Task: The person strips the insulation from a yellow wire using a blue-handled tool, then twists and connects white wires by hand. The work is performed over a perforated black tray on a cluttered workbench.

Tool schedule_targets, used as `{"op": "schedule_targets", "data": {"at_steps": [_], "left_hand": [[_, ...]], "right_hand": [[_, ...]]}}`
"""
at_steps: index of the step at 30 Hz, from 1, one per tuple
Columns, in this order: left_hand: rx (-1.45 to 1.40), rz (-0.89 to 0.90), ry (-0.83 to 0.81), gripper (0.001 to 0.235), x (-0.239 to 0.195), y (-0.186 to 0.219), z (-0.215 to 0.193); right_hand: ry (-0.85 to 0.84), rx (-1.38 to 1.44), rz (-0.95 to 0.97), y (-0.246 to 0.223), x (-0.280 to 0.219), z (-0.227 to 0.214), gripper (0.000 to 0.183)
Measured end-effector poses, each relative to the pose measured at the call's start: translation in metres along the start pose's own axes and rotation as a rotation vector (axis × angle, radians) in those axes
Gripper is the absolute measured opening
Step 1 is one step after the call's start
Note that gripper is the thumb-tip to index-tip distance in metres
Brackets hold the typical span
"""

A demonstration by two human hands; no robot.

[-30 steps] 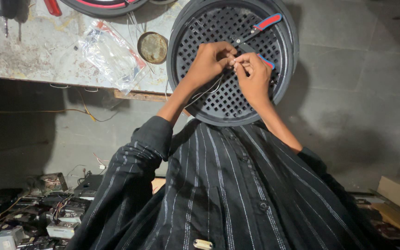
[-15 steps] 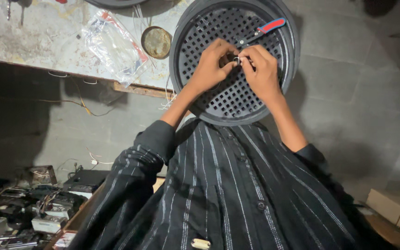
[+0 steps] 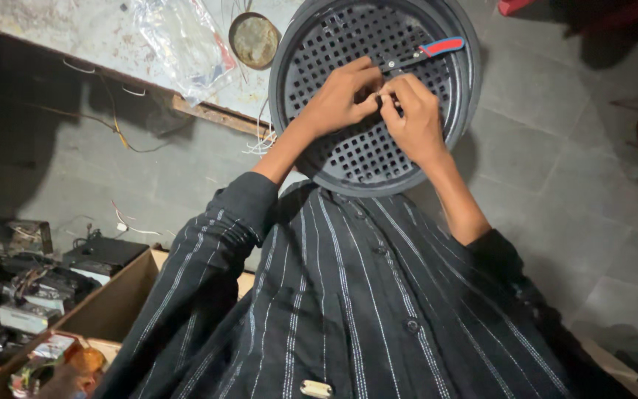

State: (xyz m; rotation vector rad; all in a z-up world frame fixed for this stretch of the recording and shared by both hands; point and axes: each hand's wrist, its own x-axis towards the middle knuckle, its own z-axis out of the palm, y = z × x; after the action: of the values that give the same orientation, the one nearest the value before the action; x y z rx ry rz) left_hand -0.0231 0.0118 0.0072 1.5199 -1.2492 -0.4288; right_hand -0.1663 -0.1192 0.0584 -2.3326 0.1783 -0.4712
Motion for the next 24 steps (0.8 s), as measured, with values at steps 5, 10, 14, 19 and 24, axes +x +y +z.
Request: {"op": "schedule_targets", "data": {"at_steps": [5, 10, 14, 19, 24], "left_hand": [[0.101, 0.088, -0.028, 0.019, -0.002, -0.005, 0.001], [0.089, -0.003, 0.063, 0.027, -0.008, 0.007, 0.001], [0.140, -0.131, 0.223, 0.043, -0.023, 0.023, 0.012], [0.332, -0.183, 0.298, 0.022, -0.032, 0.024, 0.034], [0.369, -0.181, 0.328, 0.017, -0.032, 0.018, 0.039]], "right_hand": [[0.008, 0.076, 0.011, -0.003, -0.013, -0.005, 0.008], [-0.005, 0.170, 0.083, 0.010, -0.018, -0.005, 0.004], [-0.038, 0.401, 0.199, 0.033, -0.010, 0.001, 0.006], [-0.103, 0.599, 0.189, 0.055, -0.006, 0.011, 0.007], [-0.161, 0.658, 0.212, 0.063, -0.005, 0.011, 0.009]]}}
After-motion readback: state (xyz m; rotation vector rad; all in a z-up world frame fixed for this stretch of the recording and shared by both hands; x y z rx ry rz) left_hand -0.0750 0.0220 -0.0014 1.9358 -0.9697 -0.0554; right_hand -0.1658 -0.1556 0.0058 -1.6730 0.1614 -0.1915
